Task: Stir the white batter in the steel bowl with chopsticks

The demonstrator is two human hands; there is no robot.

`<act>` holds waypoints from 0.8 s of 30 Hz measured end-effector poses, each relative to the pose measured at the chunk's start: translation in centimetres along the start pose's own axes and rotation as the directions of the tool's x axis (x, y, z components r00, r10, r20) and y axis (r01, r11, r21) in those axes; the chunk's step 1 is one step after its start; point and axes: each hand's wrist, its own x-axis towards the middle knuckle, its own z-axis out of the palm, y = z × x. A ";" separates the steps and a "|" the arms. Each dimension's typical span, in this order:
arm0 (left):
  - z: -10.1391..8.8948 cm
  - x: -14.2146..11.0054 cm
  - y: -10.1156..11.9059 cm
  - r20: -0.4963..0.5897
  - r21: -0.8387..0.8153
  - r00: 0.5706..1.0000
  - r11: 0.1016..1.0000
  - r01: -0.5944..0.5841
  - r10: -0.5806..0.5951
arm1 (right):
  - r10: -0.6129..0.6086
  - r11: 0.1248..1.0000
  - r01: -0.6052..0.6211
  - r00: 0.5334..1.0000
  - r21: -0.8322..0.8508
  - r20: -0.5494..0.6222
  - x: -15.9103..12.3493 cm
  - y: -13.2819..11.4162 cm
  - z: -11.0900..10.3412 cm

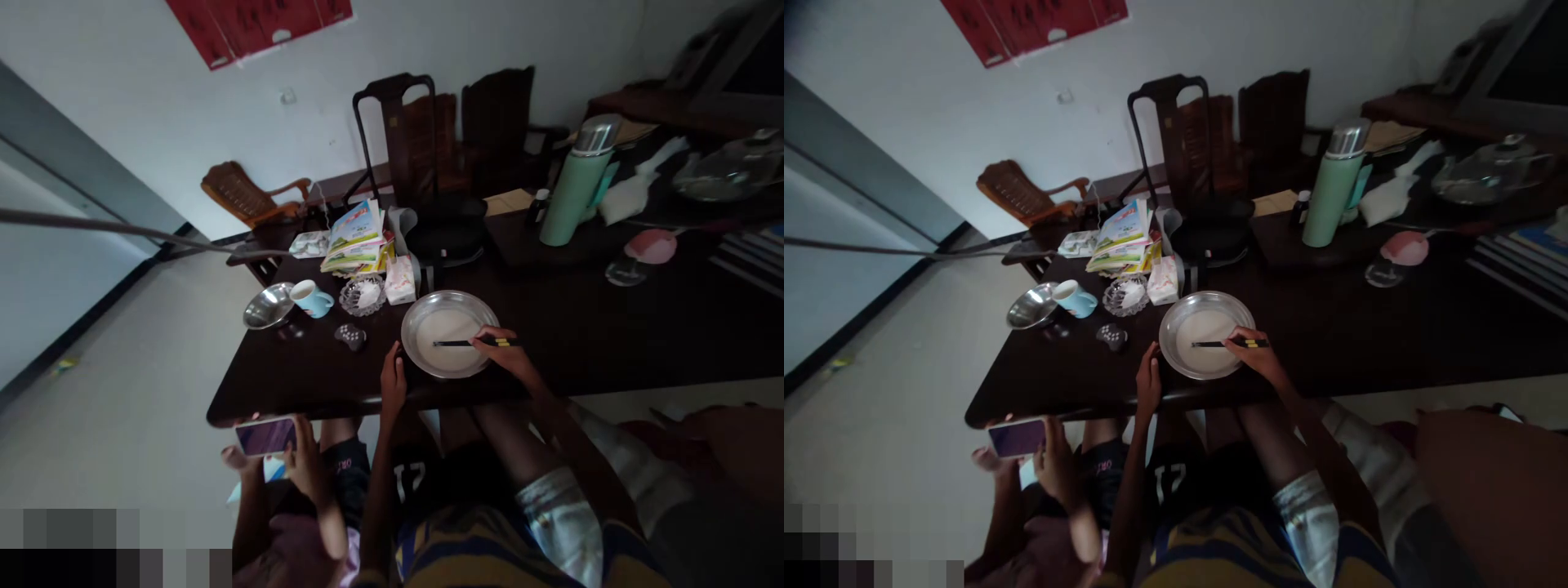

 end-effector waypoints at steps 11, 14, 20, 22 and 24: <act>0.1 0.4 -1.2 -0.058 -0.032 0.998 1.000 -0.001 -0.001 | -0.093 0.973 0.058 0.985 -0.225 -0.148 0.5 0.2 -4.5; 0.1 0.6 -1.7 -0.064 -0.033 0.998 0.999 -0.007 0.005 | -0.073 0.972 0.044 0.990 -0.232 -0.119 -1.6 0.4 -5.1; 0.0 0.6 -1.1 -0.071 -0.066 0.997 0.998 0.018 -0.023 | -0.064 0.987 0.065 0.998 -0.145 0.008 -2.3 0.0 -3.0; -0.1 0.7 -0.6 -0.075 -0.097 0.997 0.995 0.022 -0.030 | -0.066 0.992 0.068 0.998 -0.108 0.024 -1.3 -0.1 -1.6; -0.2 1.0 -0.3 -0.070 -0.152 0.995 0.987 0.056 -0.067 | -0.072 0.994 0.073 0.997 -0.084 0.015 0.0 -0.1 0.0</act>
